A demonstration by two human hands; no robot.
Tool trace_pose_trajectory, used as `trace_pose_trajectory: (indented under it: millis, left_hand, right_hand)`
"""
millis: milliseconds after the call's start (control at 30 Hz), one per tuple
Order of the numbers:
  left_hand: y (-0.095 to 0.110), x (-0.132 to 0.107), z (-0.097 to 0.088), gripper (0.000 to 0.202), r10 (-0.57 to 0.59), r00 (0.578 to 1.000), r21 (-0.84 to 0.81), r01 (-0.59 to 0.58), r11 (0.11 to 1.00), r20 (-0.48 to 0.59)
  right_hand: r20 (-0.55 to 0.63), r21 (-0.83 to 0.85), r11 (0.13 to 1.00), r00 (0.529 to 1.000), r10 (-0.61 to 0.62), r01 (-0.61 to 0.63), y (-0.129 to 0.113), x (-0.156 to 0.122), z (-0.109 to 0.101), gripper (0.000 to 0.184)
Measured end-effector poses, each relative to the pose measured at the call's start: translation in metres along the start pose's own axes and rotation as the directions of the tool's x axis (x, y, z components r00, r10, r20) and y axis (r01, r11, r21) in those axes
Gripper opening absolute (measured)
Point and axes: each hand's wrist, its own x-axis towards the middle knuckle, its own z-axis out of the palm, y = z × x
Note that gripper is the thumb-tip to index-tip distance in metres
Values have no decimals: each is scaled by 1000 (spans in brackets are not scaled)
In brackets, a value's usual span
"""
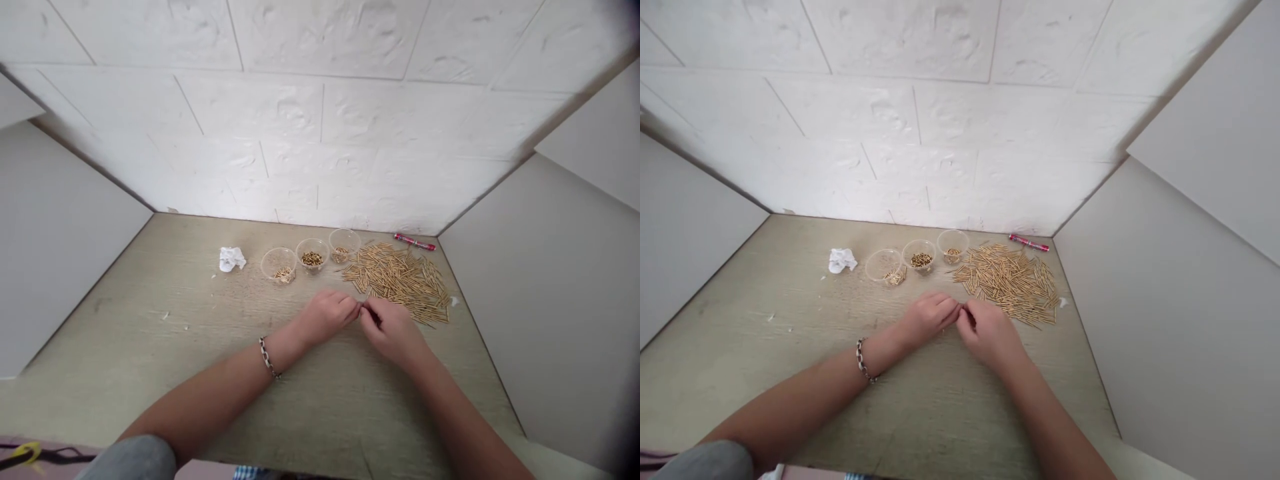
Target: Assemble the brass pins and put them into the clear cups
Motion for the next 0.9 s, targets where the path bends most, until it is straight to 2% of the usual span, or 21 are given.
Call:
trace_pose_trajectory:
  millis: [100,300,433,533,633,900]
  left_hand:
    - [-3,0,0,34,19,1000,46,-20,999,22]
    - [-9,1,-1,25,100,990,137,-113,984,99]
    - [-10,2,-3,21,122,978,170,-151,974,169]
    - [-8,4,-5,19,118,972,207,-161,965,203]
    - [-3,6,-5,16,87,971,260,-145,955,222]
    - [15,12,-5,13,-20,952,323,-84,943,306]
  right_hand:
    - [14,21,998,999,52,-52,-2,2,2,22]
    - [-1,96,956,960,279,-278,-13,3,2,21]
    - [-23,148,945,955,296,-290,-12,3,2,24]
    - [9,197,934,953,302,-298,-8,4,5,26]
    - [24,250,915,946,323,-318,-4,6,8,25]
    - [83,246,888,921,380,-388,0,11,6,22]
